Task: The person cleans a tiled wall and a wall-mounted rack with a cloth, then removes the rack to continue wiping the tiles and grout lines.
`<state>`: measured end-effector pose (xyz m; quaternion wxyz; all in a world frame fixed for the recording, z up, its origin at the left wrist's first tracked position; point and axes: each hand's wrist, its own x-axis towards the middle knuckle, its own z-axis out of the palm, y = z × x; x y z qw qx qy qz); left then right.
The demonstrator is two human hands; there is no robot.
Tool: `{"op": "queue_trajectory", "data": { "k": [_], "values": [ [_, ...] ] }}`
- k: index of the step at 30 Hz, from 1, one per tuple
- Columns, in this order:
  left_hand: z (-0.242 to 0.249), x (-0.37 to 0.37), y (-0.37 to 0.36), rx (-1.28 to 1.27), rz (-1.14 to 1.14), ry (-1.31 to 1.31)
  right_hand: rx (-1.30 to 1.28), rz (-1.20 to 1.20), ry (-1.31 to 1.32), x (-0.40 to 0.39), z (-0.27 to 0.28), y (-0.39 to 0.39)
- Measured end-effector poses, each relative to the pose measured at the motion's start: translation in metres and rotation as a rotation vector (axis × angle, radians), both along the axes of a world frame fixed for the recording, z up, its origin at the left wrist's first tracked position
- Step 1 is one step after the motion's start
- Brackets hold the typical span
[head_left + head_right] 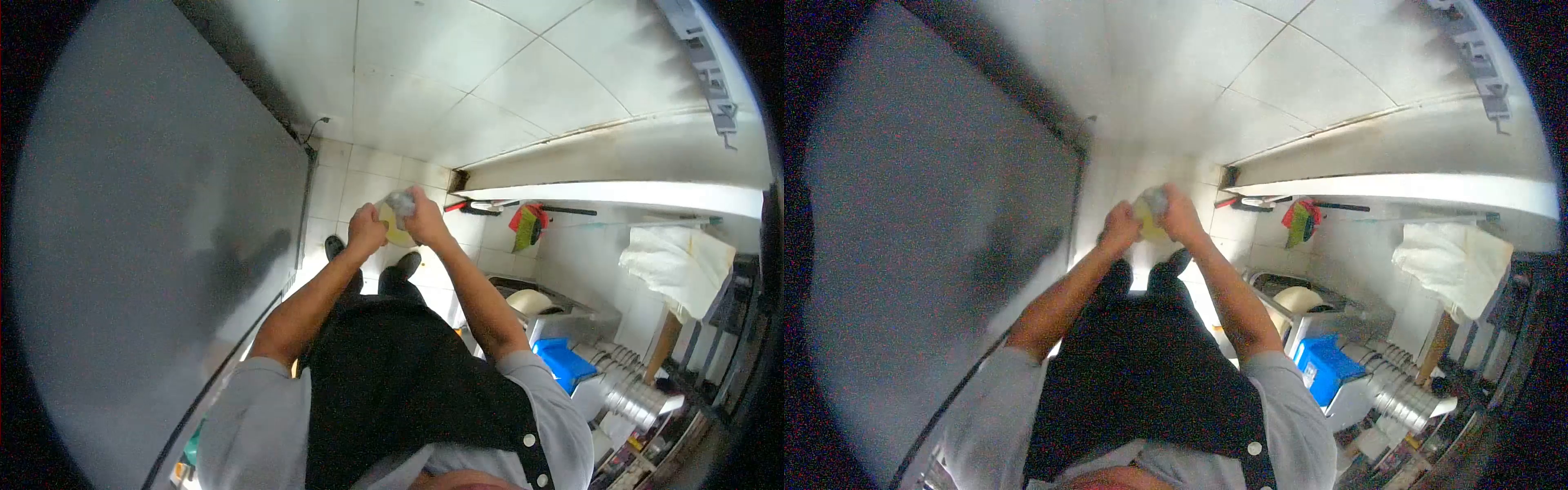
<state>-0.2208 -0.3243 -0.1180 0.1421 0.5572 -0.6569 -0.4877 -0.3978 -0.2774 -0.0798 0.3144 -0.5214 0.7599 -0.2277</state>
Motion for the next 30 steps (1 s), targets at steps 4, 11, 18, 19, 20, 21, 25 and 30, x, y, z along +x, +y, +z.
{"op": "queue_trajectory", "data": {
  "k": [4,11,18,19,20,21,25,30],
  "values": [
    [0.03,-0.029,-0.004,0.143,0.117,0.105,-0.042,0.001,0.052,-0.031,-0.002,-0.005],
    [0.022,-0.086,0.005,0.284,0.267,0.172,-0.067,-0.226,-0.354,-0.088,-0.007,-0.004],
    [0.012,-0.111,0.009,0.249,0.206,0.074,-0.185,-0.263,-0.279,-0.135,-0.025,0.009],
    [0.002,-0.111,0.01,0.173,0.168,0.032,-0.185,-0.345,-0.433,-0.139,-0.018,0.011],
    [-0.007,-0.109,0.01,0.096,0.125,-0.011,-0.192,-0.435,-0.583,-0.142,-0.01,0.012],
    [-0.007,-0.11,0.009,0.14,0.128,-0.008,-0.202,-0.556,-0.782,-0.144,-0.003,0.014],
    [-0.028,-0.117,0.001,-0.114,-0.119,-0.078,-0.291,-0.77,-1.051,-0.14,0.032,0.014],
    [-0.006,-0.128,-0.023,0.062,-0.221,-0.064,-0.429,-0.393,-0.029,-0.123,0.032,0.008]
  ]
}}
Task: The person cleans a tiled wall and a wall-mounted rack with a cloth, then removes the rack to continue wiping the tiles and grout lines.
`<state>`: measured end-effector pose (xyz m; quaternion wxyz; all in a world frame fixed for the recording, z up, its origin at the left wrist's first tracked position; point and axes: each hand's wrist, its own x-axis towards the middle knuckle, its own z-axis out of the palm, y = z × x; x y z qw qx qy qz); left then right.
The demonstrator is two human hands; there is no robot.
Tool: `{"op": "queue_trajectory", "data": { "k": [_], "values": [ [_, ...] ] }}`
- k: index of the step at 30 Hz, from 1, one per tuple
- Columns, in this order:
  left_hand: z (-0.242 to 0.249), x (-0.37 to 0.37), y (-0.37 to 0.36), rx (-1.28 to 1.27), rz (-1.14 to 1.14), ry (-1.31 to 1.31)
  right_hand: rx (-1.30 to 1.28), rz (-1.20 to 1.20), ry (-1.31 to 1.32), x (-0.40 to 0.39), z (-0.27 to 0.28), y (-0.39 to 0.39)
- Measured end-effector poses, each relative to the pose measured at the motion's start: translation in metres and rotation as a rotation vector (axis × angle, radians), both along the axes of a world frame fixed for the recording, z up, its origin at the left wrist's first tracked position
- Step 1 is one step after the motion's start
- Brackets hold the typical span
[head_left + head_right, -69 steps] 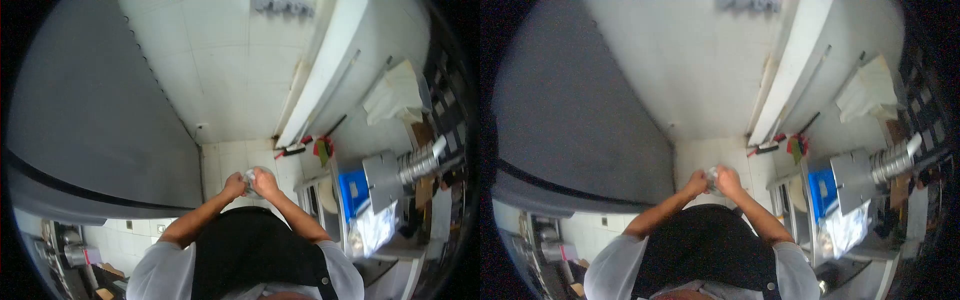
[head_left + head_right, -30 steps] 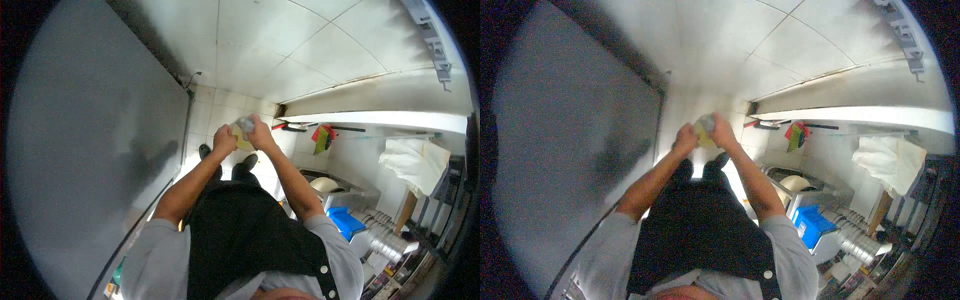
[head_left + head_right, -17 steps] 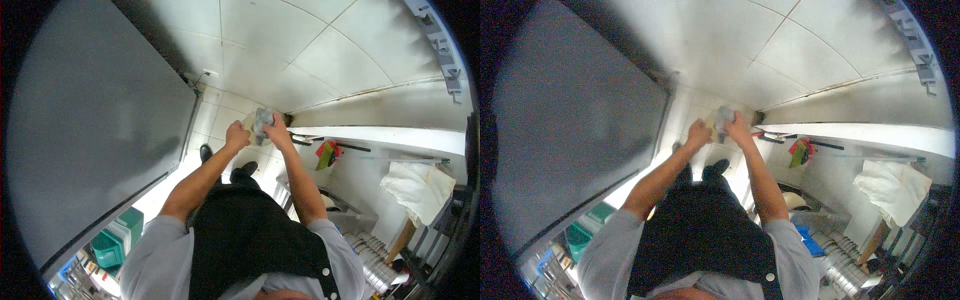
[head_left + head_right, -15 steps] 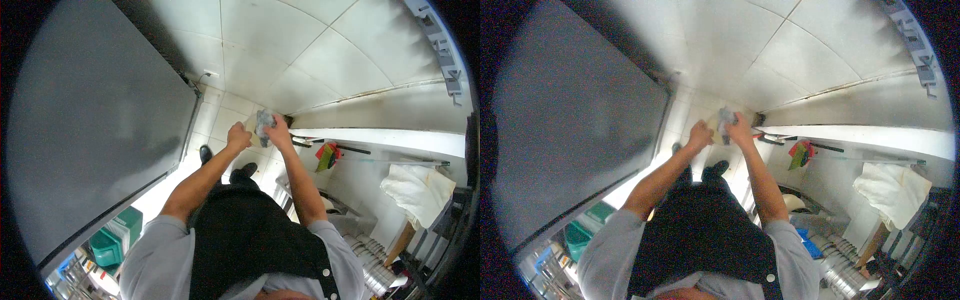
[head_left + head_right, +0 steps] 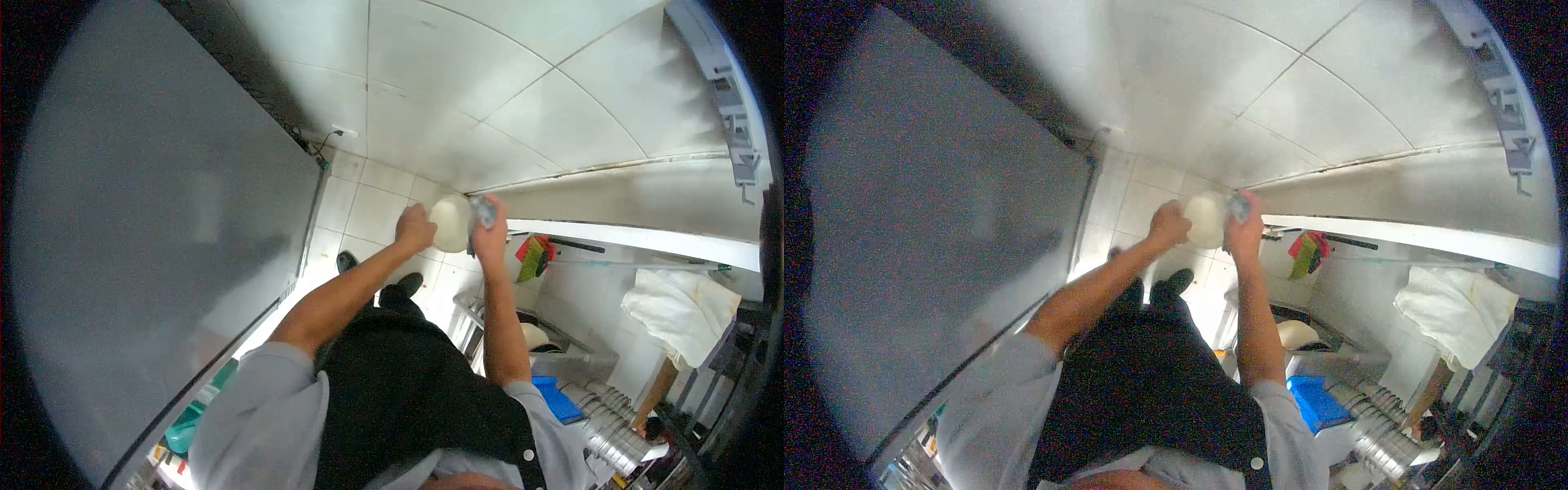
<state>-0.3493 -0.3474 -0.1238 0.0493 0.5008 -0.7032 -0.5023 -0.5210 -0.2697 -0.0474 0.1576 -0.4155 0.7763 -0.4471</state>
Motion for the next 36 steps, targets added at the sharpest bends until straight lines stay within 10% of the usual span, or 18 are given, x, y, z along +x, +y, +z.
{"op": "queue_trajectory", "data": {
  "k": [3,10,16,18,21,22,23,25,29,36],
  "values": [
    [0.009,-0.013,-0.011,-0.025,0.032,-0.006,0.382,0.169,0.449,0.023,-0.012,-0.014],
    [0.011,-0.013,-0.023,-0.069,-0.064,0.005,0.685,0.23,0.435,0.033,-0.084,-0.034],
    [-0.019,0.0,-0.02,-0.054,0.033,0.024,0.431,0.152,0.239,0.026,-0.082,-0.033],
    [-0.038,0.004,-0.014,-0.067,0.048,-0.038,0.343,0.036,-0.191,0.015,-0.085,-0.026],
    [-0.095,0.022,-0.009,-0.382,-0.401,-0.15,0.22,-0.163,-0.485,-0.022,-0.024,-0.014],
    [-0.102,0.026,-0.005,-0.033,-0.088,-0.018,0.172,-0.22,-0.533,-0.035,0.002,-0.015],
    [-0.108,0.031,-0.002,0.239,0.299,0.148,0.091,-0.262,-0.441,-0.063,0.018,-0.011],
    [-0.027,0.047,-0.002,0.308,0.385,0.235,-0.048,-0.402,-0.372,-0.122,0.066,-0.008],
    [-0.02,0.09,0.002,0.335,0.437,0.213,-0.428,-0.629,0.223,-0.176,0.215,-0.017],
    [-0.017,0.151,0.016,0.369,0.579,0.295,-0.579,-0.765,0.739,-0.183,0.199,-0.144]
  ]
}}
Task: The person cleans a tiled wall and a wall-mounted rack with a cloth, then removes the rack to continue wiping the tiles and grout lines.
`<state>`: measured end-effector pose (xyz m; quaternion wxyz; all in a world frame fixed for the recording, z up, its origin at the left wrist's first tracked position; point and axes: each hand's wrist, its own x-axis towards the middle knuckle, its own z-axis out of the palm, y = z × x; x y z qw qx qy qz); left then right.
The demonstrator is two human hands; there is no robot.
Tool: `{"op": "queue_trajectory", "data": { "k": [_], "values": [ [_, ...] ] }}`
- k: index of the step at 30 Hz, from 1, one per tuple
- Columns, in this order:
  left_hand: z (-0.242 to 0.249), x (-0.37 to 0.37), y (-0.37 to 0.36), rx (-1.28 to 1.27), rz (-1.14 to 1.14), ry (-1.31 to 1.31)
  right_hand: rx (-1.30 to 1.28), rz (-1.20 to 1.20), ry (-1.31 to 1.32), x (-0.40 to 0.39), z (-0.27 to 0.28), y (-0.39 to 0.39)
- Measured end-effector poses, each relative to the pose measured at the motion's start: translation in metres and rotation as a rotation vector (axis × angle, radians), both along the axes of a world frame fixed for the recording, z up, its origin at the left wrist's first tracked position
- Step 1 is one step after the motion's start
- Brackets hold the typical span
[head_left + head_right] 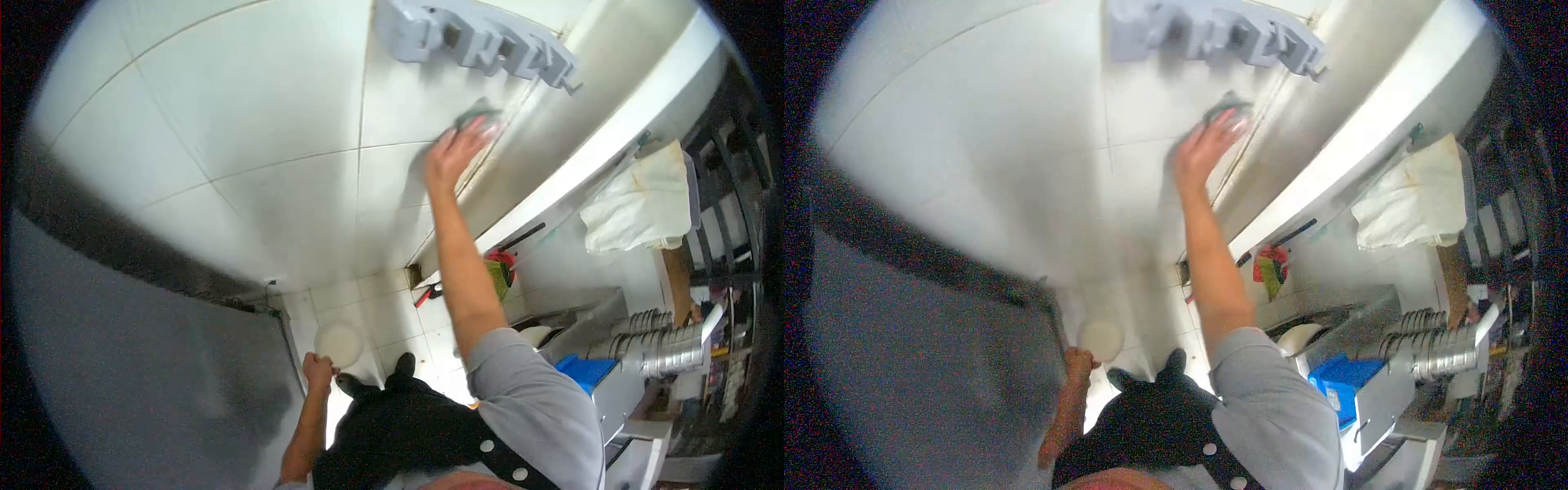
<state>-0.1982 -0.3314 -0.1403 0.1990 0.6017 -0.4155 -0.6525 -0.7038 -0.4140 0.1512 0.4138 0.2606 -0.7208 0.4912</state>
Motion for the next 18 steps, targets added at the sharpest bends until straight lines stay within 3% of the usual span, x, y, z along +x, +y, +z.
{"op": "queue_trajectory", "data": {
  "k": [3,5,8,11,14,16,18],
  "values": [
    [0.012,0.015,-0.002,0.074,0.023,-0.125,-0.053,0.052,-0.161,-0.016,-0.06,0.012],
    [0.005,0.026,0.002,0.059,0.055,-0.095,-0.054,0.025,-0.242,-0.026,-0.051,0.016],
    [0.001,0.032,-0.001,0.047,0.039,-0.057,0.007,0.039,0.036,-0.031,0.055,0.016],
    [0.024,0.025,0.001,0.055,0.041,-0.107,-0.028,0.131,0.103,-0.043,0.098,0.018],
    [0.003,0.026,-0.001,0.075,0.004,-0.081,-0.091,0.088,-0.01,-0.03,0.006,0.025],
    [-0.018,0.037,-0.003,0.053,-0.051,-0.049,0.018,-0.092,-0.238,-0.026,-0.073,0.019],
    [0.009,0.029,-0.007,0.06,-0.003,-0.057,-0.02,0.02,-0.213,-0.024,-0.05,0.027]
  ]
}}
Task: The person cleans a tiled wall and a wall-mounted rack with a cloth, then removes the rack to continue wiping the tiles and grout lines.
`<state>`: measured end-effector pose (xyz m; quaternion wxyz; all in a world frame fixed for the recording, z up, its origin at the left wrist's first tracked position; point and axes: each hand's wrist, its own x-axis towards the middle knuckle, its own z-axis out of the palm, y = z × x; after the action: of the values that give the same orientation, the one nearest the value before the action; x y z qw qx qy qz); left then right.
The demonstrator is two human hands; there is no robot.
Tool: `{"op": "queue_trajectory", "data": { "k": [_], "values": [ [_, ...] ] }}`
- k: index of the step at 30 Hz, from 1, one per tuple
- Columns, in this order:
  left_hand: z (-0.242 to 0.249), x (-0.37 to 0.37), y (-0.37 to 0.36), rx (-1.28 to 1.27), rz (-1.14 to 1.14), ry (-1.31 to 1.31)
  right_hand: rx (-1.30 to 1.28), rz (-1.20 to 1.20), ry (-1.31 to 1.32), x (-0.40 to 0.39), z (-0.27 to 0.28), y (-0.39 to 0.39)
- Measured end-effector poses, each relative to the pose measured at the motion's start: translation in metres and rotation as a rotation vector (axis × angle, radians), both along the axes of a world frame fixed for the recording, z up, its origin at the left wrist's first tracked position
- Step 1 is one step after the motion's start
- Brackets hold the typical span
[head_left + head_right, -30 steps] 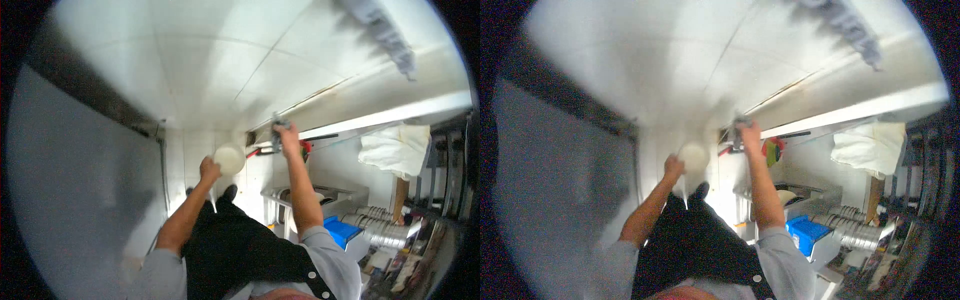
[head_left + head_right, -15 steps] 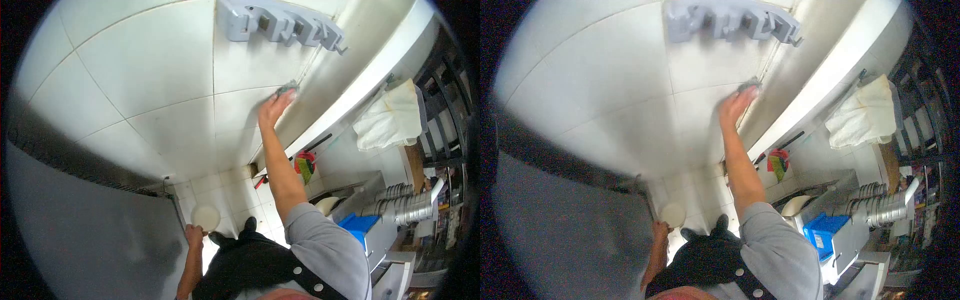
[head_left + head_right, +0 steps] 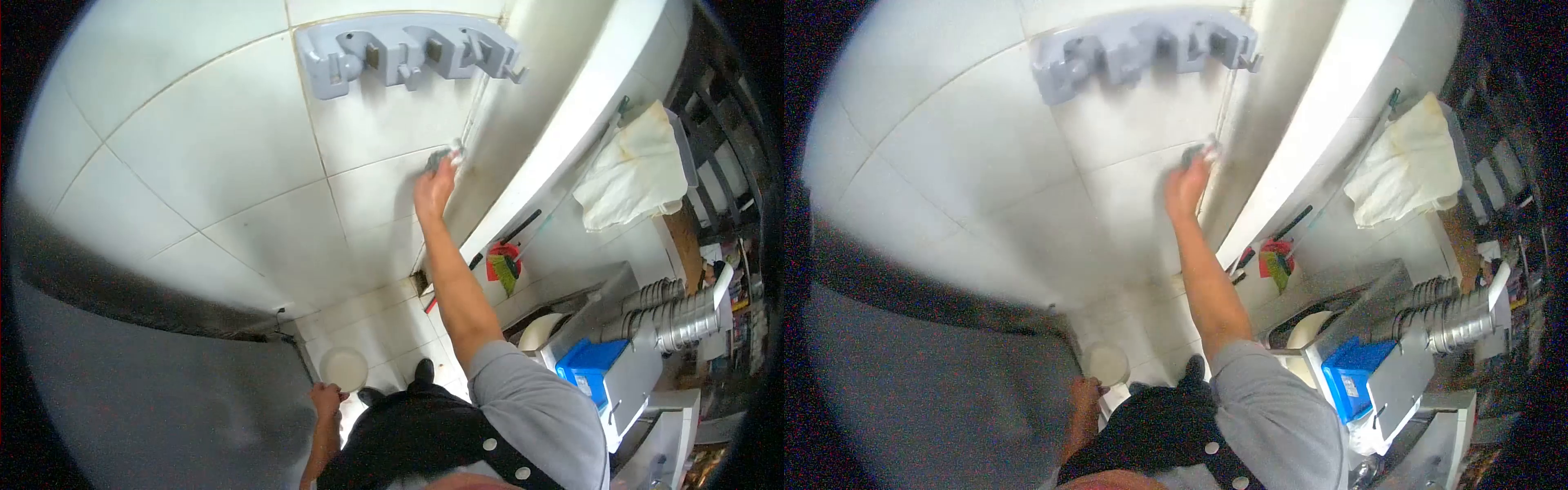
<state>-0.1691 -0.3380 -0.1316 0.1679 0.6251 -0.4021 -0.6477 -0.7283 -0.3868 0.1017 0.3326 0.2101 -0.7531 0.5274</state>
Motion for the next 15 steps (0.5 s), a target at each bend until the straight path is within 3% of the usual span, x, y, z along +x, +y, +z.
{"op": "queue_trajectory", "data": {
  "k": [4,7,9,10,12,13,15],
  "values": [
    [0.056,-0.011,0.0,-0.022,-0.088,-0.01,-0.134,0.083,0.344,-0.007,0.144,0.016],
    [0.078,-0.009,0.0,-0.057,-0.204,-0.123,-0.2,0.112,0.185,-0.033,0.165,0.03],
    [0.088,-0.009,0.01,-0.052,-0.049,-0.062,-0.107,-0.086,0.279,-0.019,0.136,0.043],
    [0.089,-0.008,0.013,-0.046,0.035,-0.026,-0.08,-0.104,0.189,-0.016,0.102,0.045],
    [0.072,0.008,0.004,-0.048,-0.037,-0.067,-0.034,-0.088,-0.034,0.0,0.048,0.047],
    [0.04,0.029,-0.001,-0.083,-0.084,-0.094,-0.013,-0.057,-0.168,0.007,0.039,0.047],
    [0.029,0.034,0.002,-0.077,-0.025,-0.058,-0.056,-0.046,-0.046,-0.008,0.053,0.041]
  ]
}}
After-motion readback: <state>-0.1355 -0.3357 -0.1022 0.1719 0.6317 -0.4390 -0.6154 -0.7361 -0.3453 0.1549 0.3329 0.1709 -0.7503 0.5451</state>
